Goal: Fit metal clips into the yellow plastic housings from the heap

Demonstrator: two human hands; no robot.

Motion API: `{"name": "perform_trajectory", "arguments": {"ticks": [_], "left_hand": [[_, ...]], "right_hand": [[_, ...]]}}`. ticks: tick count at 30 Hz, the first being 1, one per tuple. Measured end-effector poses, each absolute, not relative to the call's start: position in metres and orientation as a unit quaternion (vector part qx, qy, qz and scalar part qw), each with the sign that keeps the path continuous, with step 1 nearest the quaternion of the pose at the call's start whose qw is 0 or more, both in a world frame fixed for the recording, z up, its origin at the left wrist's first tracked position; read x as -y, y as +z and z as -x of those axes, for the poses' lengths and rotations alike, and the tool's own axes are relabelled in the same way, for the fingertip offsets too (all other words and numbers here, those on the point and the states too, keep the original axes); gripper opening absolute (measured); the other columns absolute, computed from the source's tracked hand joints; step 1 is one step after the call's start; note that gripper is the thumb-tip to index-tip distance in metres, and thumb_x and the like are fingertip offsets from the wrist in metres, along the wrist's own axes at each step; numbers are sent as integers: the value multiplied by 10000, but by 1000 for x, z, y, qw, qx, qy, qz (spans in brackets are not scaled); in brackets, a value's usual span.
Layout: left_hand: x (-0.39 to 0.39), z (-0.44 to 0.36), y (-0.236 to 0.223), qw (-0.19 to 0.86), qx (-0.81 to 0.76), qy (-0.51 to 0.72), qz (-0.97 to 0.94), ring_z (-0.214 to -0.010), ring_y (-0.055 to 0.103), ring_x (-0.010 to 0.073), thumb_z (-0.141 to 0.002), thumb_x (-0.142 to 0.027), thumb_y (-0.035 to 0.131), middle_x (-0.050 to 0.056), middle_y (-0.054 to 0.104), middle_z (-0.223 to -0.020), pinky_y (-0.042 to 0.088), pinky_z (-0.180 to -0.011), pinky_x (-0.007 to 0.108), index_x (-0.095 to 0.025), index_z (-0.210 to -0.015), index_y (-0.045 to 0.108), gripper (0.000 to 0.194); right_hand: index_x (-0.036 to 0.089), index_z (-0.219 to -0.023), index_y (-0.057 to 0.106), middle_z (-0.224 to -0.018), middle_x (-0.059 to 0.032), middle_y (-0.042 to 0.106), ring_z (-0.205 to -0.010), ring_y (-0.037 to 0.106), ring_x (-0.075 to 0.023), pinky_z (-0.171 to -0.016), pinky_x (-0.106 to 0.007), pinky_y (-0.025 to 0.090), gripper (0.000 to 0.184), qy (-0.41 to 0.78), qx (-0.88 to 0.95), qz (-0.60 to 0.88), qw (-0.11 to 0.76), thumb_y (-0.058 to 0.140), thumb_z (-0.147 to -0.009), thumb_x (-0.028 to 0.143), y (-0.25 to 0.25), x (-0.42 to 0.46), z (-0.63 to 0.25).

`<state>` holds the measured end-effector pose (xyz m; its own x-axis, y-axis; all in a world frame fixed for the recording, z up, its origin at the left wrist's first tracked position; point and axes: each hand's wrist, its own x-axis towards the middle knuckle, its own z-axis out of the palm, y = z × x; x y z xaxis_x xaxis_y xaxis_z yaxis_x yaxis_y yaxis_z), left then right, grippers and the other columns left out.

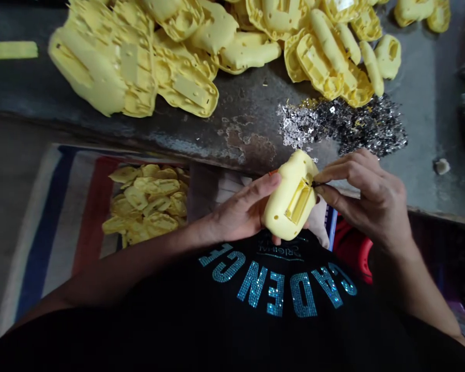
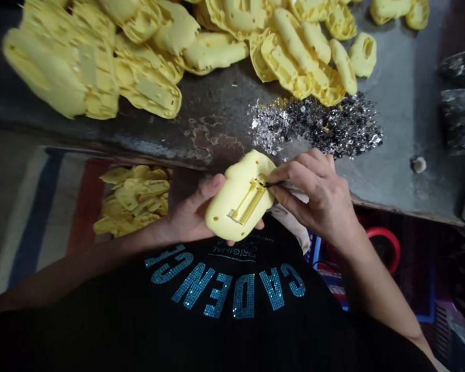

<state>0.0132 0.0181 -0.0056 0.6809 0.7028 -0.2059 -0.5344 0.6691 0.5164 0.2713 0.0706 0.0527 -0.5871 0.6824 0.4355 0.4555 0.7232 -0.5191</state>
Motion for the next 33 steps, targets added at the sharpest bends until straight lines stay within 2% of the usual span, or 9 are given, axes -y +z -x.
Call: {"name": "perform_trajectory", "arguments": {"ticks": [6, 12, 16, 21, 26, 30, 33], "left_hand": [[-14, -16, -1, 894, -199, 339, -215, -957, 902, 295, -974, -794, 872, 108, 871, -1151, 638, -545, 216, -217, -1363, 734, 709], [-12, -18, 1, 908, -196, 323, -182, -939, 894, 291, -950, -722, 933, 84, 859, -1132, 701, -574, 265, -225, -1444, 724, 731], [-11, -19, -1, 908, -180, 321, -203, -971, 900, 303, -1009, -694, 871, 111, 878, -1220, 706, -599, 271, -237, -1606, 666, 780], [-11, -19, 0, 906, -181, 315, -216, -966, 904, 296, -1031, -721, 829, 126, 882, -1245, 700, -588, 260, -226, -1658, 636, 822], [-12, -20, 1, 905, -185, 315, -219, -954, 904, 308, -974, -745, 880, 132, 894, -1236, 702, -593, 279, -240, -1596, 708, 819], [-12, -22, -1, 904, -180, 317, -224, -953, 900, 323, -993, -760, 850, 121, 901, -1169, 669, -563, 277, -249, -1592, 731, 796], [-11, -22, -3, 905, -180, 314, -223, -907, 884, 303, -1001, -777, 835, 120, 900, -1138, 636, -545, 265, -241, -1580, 744, 794]], "right_hand": [[293, -1151, 817, -1061, 1, 880, -936, 822, -226, -845, -405, 608, 189, 286, 834, 313, 354, 871, -1046, 145, 54, -62, -277], [256, -1147, 782, -1047, -5, 870, -893, 809, -218, -847, -428, 592, 224, 200, 873, 287, 339, 878, -1012, 105, 67, -54, -276], [258, -1137, 770, -1025, -7, 842, -874, 775, -214, -804, -418, 592, 176, 179, 885, 282, 325, 858, -1036, 143, 70, -55, -274], [284, -1130, 767, -1041, 4, 844, -883, 786, -213, -796, -417, 601, 172, 231, 873, 274, 330, 855, -1033, 172, 69, -57, -275], [298, -1124, 784, -1016, 7, 844, -858, 775, -218, -805, -422, 599, 283, 290, 845, 275, 355, 873, -937, 106, 66, -59, -277], [279, -1124, 783, -1014, -8, 829, -877, 770, -216, -796, -396, 602, 221, 239, 872, 280, 324, 876, -982, 138, 68, -59, -277], [268, -1141, 764, -1013, -28, 803, -872, 738, -218, -794, -393, 598, 174, 181, 901, 270, 289, 864, -1035, 174, 72, -59, -275]]}}
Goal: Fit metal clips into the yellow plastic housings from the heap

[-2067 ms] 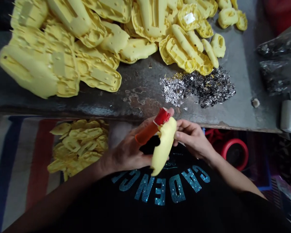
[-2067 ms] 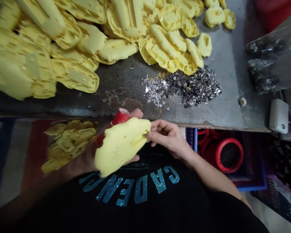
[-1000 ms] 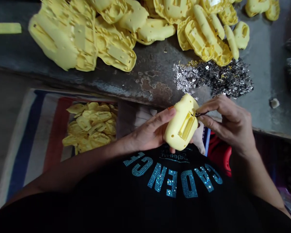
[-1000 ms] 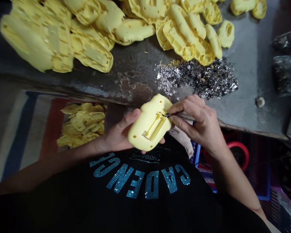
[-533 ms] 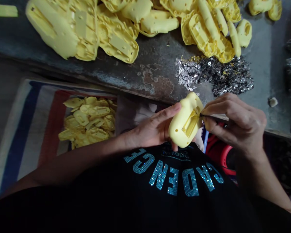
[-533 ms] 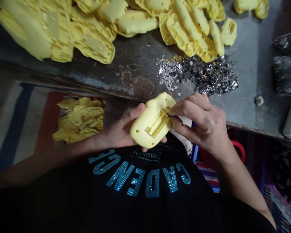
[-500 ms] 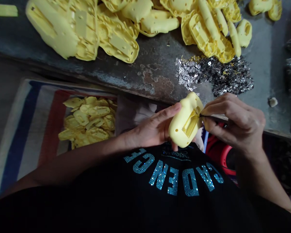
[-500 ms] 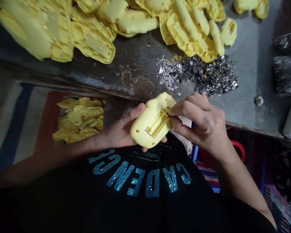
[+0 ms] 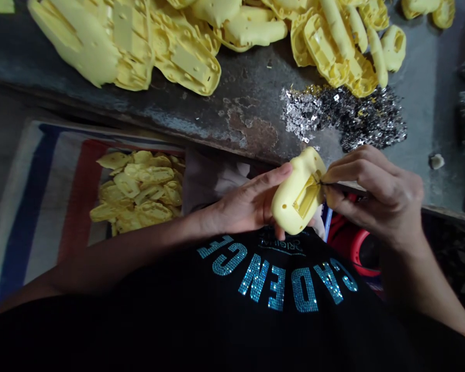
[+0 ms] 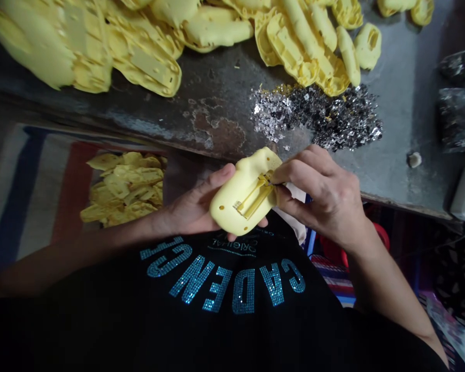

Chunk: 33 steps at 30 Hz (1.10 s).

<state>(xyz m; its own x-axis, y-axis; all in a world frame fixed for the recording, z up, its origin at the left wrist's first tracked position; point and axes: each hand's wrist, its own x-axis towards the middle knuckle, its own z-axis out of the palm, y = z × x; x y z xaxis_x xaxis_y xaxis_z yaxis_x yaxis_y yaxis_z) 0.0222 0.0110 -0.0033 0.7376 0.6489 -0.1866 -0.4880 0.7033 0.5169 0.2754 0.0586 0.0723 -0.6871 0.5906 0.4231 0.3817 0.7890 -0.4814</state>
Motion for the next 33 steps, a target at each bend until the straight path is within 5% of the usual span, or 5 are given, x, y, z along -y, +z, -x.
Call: {"name": "perform_trajectory", "arguments": {"ticks": [11, 25, 27, 30, 33], "left_hand": [[-13, -26, -2, 901, -188, 320, -223, -924, 877, 291, -997, -788, 842, 124, 891, -1194, 616, -535, 247, -247, -1577, 736, 801], [-12, -27, -2, 893, -186, 347, -218, -1007, 878, 311, -1012, -777, 834, 144, 878, -1326, 622, -558, 260, -262, -1489, 765, 706], [-9, -29, 0, 873, -215, 369, -237, -929, 864, 287, -981, -788, 868, 129, 885, -1247, 624, -578, 277, -257, -1503, 765, 752], [-4, -31, 7, 821, -282, 417, -268, -801, 818, 206, -899, -699, 1002, 82, 888, -1157, 614, -630, 265, -251, -1512, 750, 800], [2, -29, 14, 792, -311, 427, -305, -917, 848, 204, -922, -527, 1043, 85, 904, -1218, 635, -743, 245, -244, -1526, 751, 728]], "right_hand": [[347, -1154, 858, -1022, -48, 845, -869, 740, -265, -825, -472, 645, 73, 138, 919, 300, 214, 831, -1112, 400, 83, -59, -273], [372, -1249, 863, -1115, -43, 906, -939, 832, -284, -867, -504, 691, 259, 113, 865, 349, 343, 798, -1090, 179, 69, -41, -276], [348, -1282, 855, -1208, -71, 895, -1026, 835, -297, -886, -496, 701, 227, 149, 848, 378, 339, 855, -1073, 261, 63, -43, -279], [323, -1451, 790, -1381, -101, 852, -1109, 829, -299, -859, -456, 709, 435, 257, 829, 394, 304, 915, -1040, 397, 56, -49, -282], [326, -1529, 727, -1425, -95, 824, -1054, 830, -257, -833, -406, 708, 523, 323, 816, 381, 292, 902, -1045, 420, 48, -53, -280]]}}
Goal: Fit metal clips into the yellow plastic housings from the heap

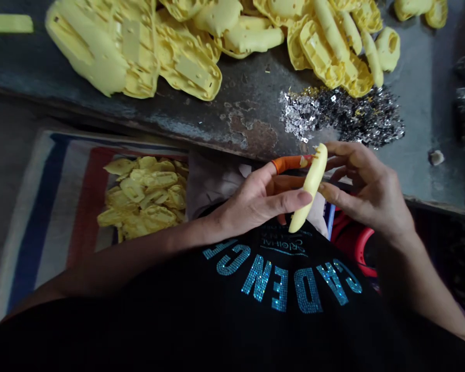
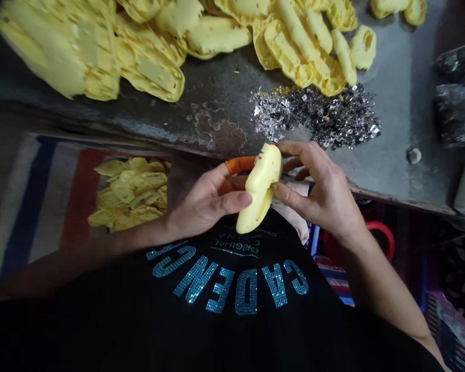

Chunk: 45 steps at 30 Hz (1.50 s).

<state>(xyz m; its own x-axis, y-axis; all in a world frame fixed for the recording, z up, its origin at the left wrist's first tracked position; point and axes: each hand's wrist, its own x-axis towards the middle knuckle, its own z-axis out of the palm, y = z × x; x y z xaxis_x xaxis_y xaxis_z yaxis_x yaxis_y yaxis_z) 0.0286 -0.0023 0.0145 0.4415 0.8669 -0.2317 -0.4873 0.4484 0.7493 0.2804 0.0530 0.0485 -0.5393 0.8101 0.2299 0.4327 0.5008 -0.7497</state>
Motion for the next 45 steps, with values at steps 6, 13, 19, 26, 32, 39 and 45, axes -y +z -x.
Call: {"name": "perform_trajectory", "arguments": {"ticks": [6, 13, 19, 26, 32, 39, 45], "left_hand": [[13, -16, 13, 758, -322, 429, -370, -1317, 838, 306, -1005, -369, 985, 121, 855, -1501, 682, -1016, 315, -273, -1633, 785, 666], [6, -16, 4, 742, -377, 403, -380, -972, 849, 204, -917, -395, 1044, 67, 936, -1214, 667, -839, 250, -243, -1300, 963, 420], [-15, -16, -3, 806, -328, 429, -241, -934, 885, 203, -791, -330, 1127, 40, 936, -1103, 696, -823, 261, -241, -1123, 867, 431], [-26, 5, -5, 799, -289, 490, -195, -1241, 882, 346, -912, -540, 1036, 75, 880, -1451, 775, -997, 461, -297, -1505, 749, 703], [-24, 0, -9, 836, -289, 438, -161, -1154, 903, 331, -928, -663, 995, 139, 890, -1354, 765, -804, 335, -234, -1467, 758, 728], [-22, -9, -4, 898, -225, 346, -153, -872, 877, 279, -947, -718, 955, 112, 871, -1212, 641, -517, 249, -244, -1525, 718, 784], [-15, -13, -4, 915, -211, 312, -148, -1045, 891, 340, -1013, -712, 886, 155, 856, -1349, 648, -546, 263, -227, -1679, 621, 866]], "right_hand": [[300, -1483, 731, -1309, -78, 801, -1009, 813, -243, -845, -406, 729, 543, 285, 784, 400, 380, 917, -973, 307, 25, -39, -268], [314, -1526, 744, -1307, -100, 787, -980, 768, -270, -774, -458, 724, 609, 187, 757, 441, 445, 909, -943, 247, 4, -16, -263], [352, -1564, 751, -1301, -71, 843, -1000, 813, -251, -836, -426, 703, 542, 265, 762, 429, 405, 874, -1041, 279, 1, -45, -288], [316, -1209, 847, -1142, -57, 854, -1013, 696, -286, -912, -476, 537, 116, 9, 880, 405, 250, 754, -1142, 301, -18, -108, -297], [278, -1101, 762, -1053, -80, 799, -994, 701, -297, -904, -472, 567, 143, 70, 868, 432, 236, 638, -1173, 283, -1, -109, -282], [284, -1111, 767, -1009, -11, 826, -860, 778, -197, -790, -354, 624, 60, 321, 842, 329, 282, 754, -1141, 234, 67, -84, -263], [251, -1091, 785, -1033, 5, 857, -860, 794, -155, -790, -314, 626, 53, 347, 843, 315, 265, 836, -1104, 253, 78, -83, -261]]}}
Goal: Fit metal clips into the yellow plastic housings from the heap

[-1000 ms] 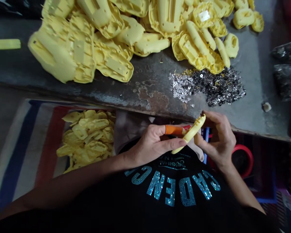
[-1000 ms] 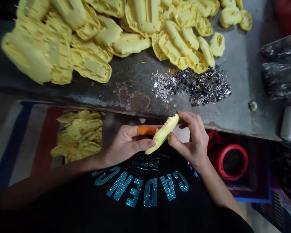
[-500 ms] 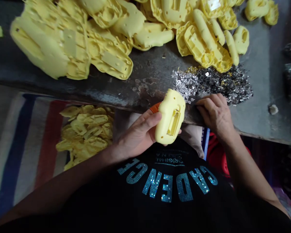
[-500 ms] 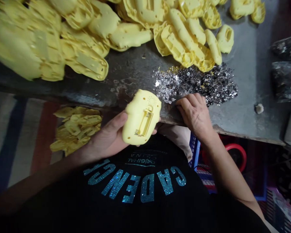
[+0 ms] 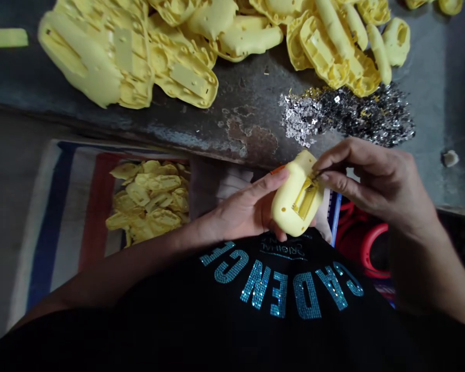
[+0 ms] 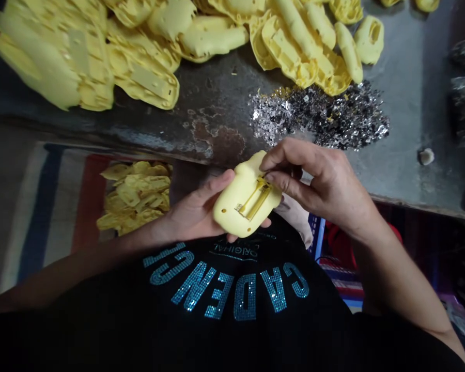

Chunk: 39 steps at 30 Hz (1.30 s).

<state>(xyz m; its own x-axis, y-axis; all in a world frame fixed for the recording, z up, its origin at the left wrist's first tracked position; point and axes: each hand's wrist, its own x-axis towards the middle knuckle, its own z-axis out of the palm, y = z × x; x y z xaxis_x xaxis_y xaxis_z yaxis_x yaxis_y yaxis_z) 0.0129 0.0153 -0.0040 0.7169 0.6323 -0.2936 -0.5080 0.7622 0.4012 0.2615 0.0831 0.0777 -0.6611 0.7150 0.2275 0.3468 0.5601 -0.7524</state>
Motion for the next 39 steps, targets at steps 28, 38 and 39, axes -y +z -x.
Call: {"name": "perform_trajectory", "arguments": {"ticks": [28, 38, 39], "left_hand": [[-10, -14, 0, 914, -208, 323, -134, -1040, 896, 317, -1111, -608, 787, 147, 876, -1222, 705, -623, 275, -205, -1616, 658, 659], [-10, -16, -2, 920, -163, 322, -155, -985, 897, 295, -1072, -652, 819, 157, 890, -1238, 682, -577, 252, -220, -1687, 639, 772], [-10, -17, -2, 919, -163, 322, -159, -974, 895, 291, -1070, -655, 821, 162, 889, -1259, 682, -581, 254, -229, -1695, 635, 779]], "right_hand": [[395, -1065, 802, -976, 23, 863, -762, 791, -239, -663, -443, 642, 109, 296, 821, 405, 272, 886, -1060, 325, 83, -65, -260], [402, -1384, 830, -1211, -70, 887, -934, 797, -288, -824, -484, 664, 361, 95, 887, 353, 282, 755, -1114, 175, 59, -29, -258], [405, -1395, 827, -1202, -67, 886, -925, 795, -282, -816, -481, 663, 372, 93, 884, 356, 288, 751, -1117, 171, 58, -27, -257]]}}
